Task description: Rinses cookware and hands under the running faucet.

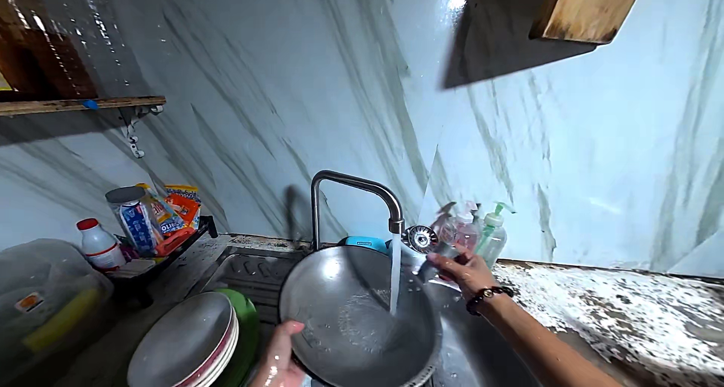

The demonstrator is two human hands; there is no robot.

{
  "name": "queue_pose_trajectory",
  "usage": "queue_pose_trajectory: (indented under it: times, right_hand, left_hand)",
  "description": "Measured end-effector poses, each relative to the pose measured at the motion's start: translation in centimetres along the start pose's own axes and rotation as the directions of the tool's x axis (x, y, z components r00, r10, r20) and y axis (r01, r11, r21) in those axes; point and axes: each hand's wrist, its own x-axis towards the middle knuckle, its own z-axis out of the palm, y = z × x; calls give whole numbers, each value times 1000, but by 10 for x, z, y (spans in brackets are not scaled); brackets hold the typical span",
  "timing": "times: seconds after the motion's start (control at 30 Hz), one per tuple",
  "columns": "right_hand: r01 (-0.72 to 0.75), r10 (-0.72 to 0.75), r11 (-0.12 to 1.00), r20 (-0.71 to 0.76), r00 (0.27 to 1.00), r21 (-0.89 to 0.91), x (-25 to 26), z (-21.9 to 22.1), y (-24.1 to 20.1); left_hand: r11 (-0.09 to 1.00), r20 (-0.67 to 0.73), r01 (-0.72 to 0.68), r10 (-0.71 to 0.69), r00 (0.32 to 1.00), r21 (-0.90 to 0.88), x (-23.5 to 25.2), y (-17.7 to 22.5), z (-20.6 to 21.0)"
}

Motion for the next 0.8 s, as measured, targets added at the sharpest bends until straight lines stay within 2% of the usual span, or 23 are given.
queue_pose_trajectory:
  times: [0.07,0.1,0.17,0.27,0.37,0.47,0.57,0.63,0.7,0.8]
  right_hand:
    - [125,-97,975,-154,983,184,-6,-1,-6]
    - [169,-129,961,-187,974,217,-11,0,-15]
    - [279,-262,956,-162,951,90,-17,-2,-28]
    - [404,-397,881,77,914,-247,-24,-1,-33]
    - [470,-353,757,321,879,-454,-35,17,-26]
    - [478,-194,683,493,848,-552,-41,36,-23]
    - [425,-90,674,504,859,-604,-42,49,-28]
    - [416,-77,680,506,859,-604,-41,55,-32]
    - [422,-81,691,516,852,-587,-40,57,-33]
    - [404,-64,692,507,860,-598,-38,57,-37]
  left_hand:
    - [994,39,90,-92,995,67,17,-32,10]
    - [984,57,113,-122,991,139,28,-51,14]
    - [930,80,101,-137,987,352,54,-91,21]
    - [802,96,26,-104,990,597,77,-129,38]
    - [803,199,21,-173,965,595,59,-127,65]
    - [848,454,-55,-227,862,527,32,-112,82]
    - [882,674,-196,-168,719,429,4,-107,83]
    - [877,741,-305,-81,667,370,-8,-112,84]
    - [821,792,-435,-35,609,370,-7,-120,84]
    - [698,799,-539,-79,595,470,-6,-118,87]
